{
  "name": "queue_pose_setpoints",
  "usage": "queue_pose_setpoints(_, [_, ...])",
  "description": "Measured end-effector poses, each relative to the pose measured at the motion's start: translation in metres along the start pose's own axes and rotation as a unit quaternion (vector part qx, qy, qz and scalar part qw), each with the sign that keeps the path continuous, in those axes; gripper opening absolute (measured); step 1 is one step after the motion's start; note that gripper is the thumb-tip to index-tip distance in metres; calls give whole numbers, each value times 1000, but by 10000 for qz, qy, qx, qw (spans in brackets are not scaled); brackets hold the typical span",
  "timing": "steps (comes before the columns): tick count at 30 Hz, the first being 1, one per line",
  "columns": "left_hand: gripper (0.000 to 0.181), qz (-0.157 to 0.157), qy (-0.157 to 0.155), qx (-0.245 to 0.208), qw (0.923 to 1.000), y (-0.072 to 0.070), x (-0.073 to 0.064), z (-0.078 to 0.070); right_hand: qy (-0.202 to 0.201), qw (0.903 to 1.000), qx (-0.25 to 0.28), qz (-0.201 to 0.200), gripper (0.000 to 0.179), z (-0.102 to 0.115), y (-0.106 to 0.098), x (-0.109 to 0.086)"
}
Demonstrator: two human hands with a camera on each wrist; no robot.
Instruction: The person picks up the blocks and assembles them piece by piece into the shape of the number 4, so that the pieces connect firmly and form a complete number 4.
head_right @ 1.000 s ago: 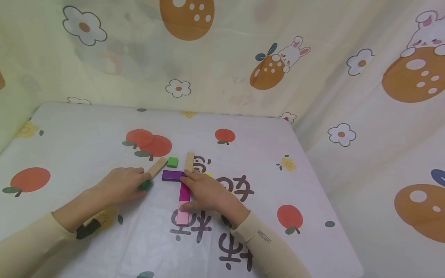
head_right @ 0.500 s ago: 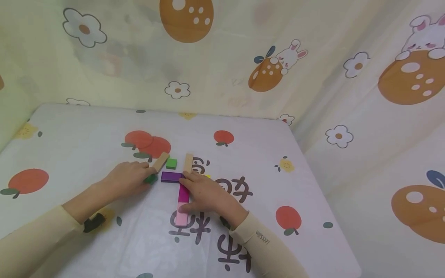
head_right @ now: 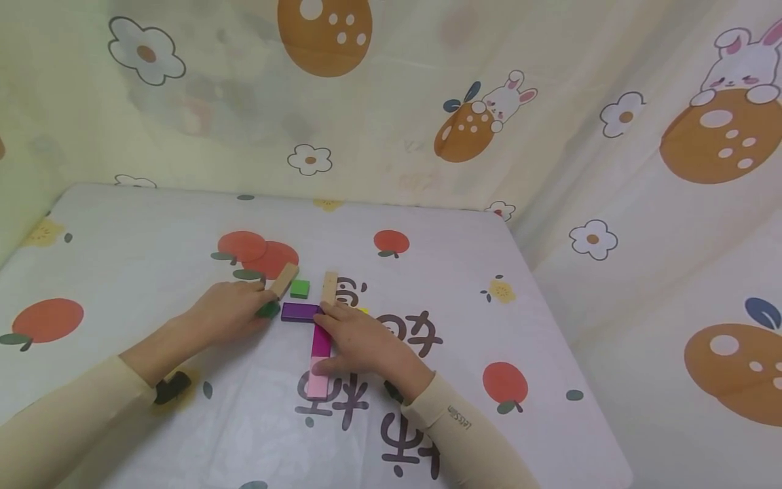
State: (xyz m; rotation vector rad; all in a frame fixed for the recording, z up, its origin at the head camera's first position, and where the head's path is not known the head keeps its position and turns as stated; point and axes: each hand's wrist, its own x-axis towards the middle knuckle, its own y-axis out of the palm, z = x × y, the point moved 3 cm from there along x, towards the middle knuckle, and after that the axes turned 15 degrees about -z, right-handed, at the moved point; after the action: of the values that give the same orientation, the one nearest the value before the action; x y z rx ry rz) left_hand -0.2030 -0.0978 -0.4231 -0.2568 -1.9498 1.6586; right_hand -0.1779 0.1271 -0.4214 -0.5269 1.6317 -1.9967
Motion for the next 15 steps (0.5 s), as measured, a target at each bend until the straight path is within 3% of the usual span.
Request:
queue_pose_setpoints(7, [27,34,1,91,10000,2,3,-2,-6,10000,7,-13,88,0,0,0])
queue_pose_setpoints(15, [25,-133,55,182,9997,2,4,-4,4,10000,-14,-10,89,1,0,0])
